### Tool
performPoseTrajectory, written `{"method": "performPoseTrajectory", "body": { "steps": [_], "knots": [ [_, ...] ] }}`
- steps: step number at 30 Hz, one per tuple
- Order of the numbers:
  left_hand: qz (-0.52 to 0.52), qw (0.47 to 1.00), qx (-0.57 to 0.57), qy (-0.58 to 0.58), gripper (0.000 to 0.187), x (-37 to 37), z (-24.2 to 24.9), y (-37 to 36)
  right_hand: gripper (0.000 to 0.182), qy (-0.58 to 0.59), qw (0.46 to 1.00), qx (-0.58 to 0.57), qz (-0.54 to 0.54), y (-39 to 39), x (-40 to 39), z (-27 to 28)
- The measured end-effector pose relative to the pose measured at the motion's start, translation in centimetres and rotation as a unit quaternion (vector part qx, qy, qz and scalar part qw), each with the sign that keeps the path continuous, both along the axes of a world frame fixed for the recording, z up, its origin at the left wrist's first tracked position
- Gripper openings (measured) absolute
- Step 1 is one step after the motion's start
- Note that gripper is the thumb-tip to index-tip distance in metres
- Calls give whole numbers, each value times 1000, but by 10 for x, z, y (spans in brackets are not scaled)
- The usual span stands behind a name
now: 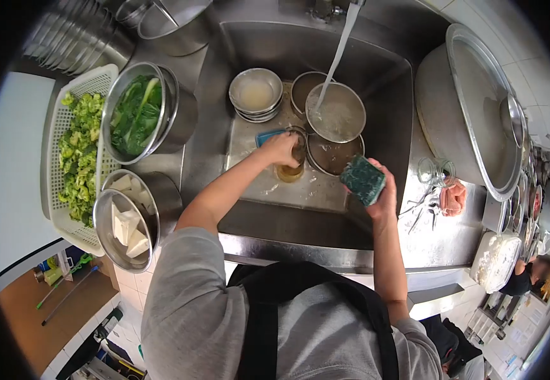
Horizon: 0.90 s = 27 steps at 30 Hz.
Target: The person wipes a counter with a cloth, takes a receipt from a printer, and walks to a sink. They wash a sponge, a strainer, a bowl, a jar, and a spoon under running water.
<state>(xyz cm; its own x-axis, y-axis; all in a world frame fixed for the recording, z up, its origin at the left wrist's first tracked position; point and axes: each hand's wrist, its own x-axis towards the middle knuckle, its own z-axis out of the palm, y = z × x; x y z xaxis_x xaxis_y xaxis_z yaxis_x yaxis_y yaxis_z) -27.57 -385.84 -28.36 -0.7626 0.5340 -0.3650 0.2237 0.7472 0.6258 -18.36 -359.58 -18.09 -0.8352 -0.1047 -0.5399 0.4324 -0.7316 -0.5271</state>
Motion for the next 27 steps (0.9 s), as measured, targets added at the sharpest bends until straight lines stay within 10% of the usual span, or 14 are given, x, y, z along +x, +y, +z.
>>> {"method": "performPoseTrajectory", "body": {
  "steps": [8, 11, 14, 20, 25, 27],
  "knots": [
    [55, 988, 92, 113, 56, -121, 130, 36, 39, -48, 993, -90, 55, -54, -86, -12],
    [217, 866, 430, -130, 58, -136, 116, 48, 41, -21, 993, -96, 63, -71, -121, 15],
    [210, 843, 494, -37, 74, -121, 99, 68, 41, -26, 994, -26, 101, -71, -129, 13],
    [61, 989, -89, 101, 63, -106, 56, 108, 38, 3, 979, 185, 83, -1, -84, -23],
    [-33, 928, -196, 315, 52, -90, -16, 127, 42, 26, 966, 254, 48, 16, -38, 6],
    [16, 966, -137, 217, 56, -90, -12, 127, 45, 31, 976, 213, 37, 23, -27, 4]
  ]
}}
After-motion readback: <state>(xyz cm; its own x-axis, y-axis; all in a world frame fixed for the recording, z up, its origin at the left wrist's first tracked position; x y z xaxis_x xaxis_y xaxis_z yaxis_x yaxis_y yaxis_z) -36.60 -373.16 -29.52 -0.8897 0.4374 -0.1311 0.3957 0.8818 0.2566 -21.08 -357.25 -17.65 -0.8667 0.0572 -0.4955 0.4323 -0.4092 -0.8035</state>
